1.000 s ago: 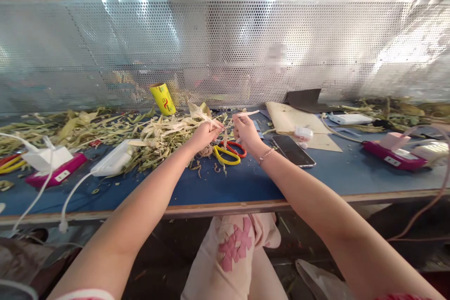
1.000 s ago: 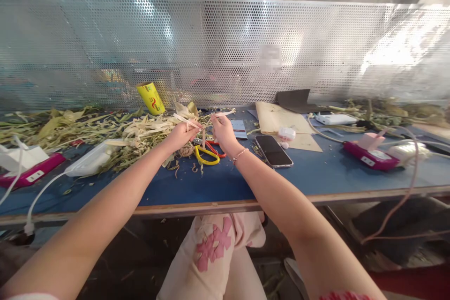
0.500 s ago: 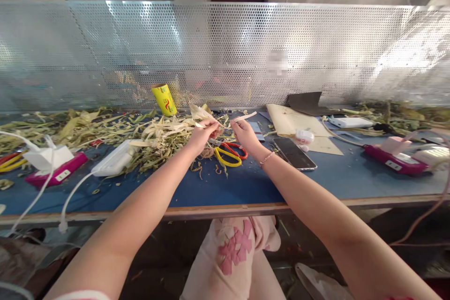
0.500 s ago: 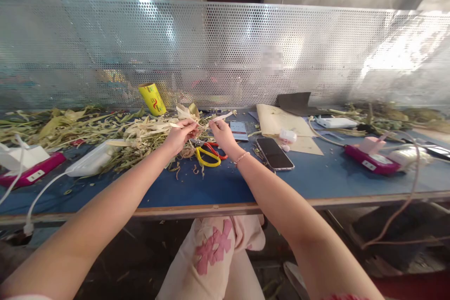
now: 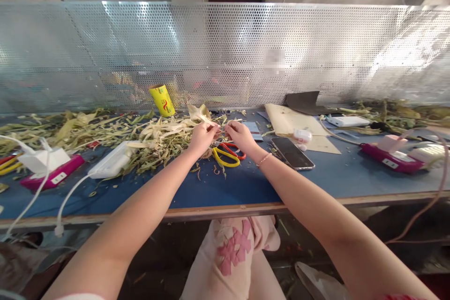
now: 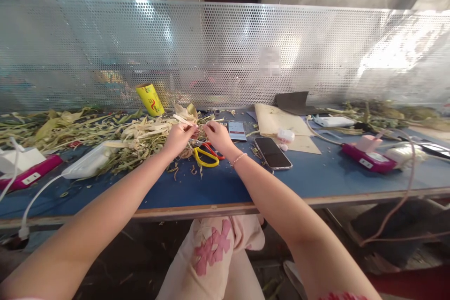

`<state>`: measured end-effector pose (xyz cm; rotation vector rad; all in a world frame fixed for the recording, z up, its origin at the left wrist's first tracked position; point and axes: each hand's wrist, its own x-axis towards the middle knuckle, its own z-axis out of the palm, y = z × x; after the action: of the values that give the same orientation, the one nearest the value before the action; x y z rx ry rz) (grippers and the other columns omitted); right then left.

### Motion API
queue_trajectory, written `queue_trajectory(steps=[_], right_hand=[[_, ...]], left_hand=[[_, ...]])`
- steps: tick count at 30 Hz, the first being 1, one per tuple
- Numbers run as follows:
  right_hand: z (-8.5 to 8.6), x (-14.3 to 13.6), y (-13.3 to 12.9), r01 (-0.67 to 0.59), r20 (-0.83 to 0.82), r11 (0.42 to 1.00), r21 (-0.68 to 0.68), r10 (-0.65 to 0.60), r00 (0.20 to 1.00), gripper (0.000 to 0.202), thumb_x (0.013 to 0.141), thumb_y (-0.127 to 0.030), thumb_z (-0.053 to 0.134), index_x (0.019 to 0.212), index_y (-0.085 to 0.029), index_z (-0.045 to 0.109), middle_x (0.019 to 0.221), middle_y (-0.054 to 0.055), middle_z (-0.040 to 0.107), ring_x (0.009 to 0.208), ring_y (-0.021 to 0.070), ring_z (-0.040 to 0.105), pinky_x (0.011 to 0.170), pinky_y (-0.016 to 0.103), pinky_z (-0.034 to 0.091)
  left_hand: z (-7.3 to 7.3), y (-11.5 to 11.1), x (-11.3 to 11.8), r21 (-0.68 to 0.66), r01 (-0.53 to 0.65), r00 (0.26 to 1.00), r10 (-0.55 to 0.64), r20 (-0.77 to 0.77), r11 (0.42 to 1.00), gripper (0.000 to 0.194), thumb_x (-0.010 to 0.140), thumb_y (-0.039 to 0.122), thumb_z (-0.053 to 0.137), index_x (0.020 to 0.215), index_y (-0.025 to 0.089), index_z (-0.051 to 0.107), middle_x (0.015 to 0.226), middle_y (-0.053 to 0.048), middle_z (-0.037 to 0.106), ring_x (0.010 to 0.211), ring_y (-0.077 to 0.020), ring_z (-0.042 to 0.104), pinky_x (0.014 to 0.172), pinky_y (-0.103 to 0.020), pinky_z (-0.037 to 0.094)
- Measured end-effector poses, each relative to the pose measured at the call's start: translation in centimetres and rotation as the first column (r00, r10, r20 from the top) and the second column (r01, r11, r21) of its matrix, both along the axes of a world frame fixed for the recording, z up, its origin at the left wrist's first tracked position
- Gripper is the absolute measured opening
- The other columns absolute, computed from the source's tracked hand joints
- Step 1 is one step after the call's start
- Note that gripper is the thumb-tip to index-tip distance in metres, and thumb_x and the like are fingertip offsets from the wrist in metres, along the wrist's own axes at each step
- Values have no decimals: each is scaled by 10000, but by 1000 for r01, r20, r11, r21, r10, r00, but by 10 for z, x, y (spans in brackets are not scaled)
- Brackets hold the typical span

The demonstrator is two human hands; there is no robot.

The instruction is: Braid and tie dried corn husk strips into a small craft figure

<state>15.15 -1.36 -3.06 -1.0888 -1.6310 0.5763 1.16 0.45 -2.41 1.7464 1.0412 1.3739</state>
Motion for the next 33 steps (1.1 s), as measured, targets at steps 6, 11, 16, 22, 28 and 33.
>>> queue_trajectory(steps=[6,11,16,22,28,33], right_hand=[[0,-3,-2,54,88,994,90,-61,994,168,758,-280,422,609,-203,431,547,-27,484,553,113,427,553,235,307],[0,-4,-1,50,21,996,71,-52,998,145,764,-273,423,637,-203,432,564,-30,503,569,111,438,567,233,316],[1,-10,-5,-32,-91,995,95,41,995,171,789,-277,413,633,-209,391,487,-63,419,481,84,365,512,216,296],[1,-16,-6,-138,-313,989,50,147,938,194,793,-340,432,656,-213,380,431,-93,314,404,60,267,427,198,232],[3,-18,-7,-214,-460,976,-43,170,871,193,743,-342,509,645,-200,423,430,-99,283,385,42,226,392,193,163],[7,-19,-11,-248,-553,964,-96,155,818,231,712,-388,551,650,-197,435,396,-111,299,350,32,222,364,186,158]], left_hand=[[7,-11,4,-124,44,999,-44,1,991,211,570,294,698,641,137,577,537,-6,577,518,-130,560,563,-281,487],[4,-9,7,-157,87,988,-65,140,984,209,629,307,665,600,144,539,481,24,506,443,-85,476,486,-236,432],[0,-8,11,-33,-22,998,24,58,999,212,746,321,552,611,166,498,429,52,408,386,-72,380,440,-218,336],[10,-23,12,112,-86,994,93,-63,990,147,795,252,488,669,180,463,451,58,394,438,-95,411,512,-237,329],[13,-31,11,232,-11,981,56,-186,973,164,789,245,509,646,179,465,482,42,412,501,-106,440,584,-248,344],[6,-24,12,165,3,995,15,-103,986,153,813,297,473,716,183,446,435,69,372,421,-87,393,512,-233,324]])
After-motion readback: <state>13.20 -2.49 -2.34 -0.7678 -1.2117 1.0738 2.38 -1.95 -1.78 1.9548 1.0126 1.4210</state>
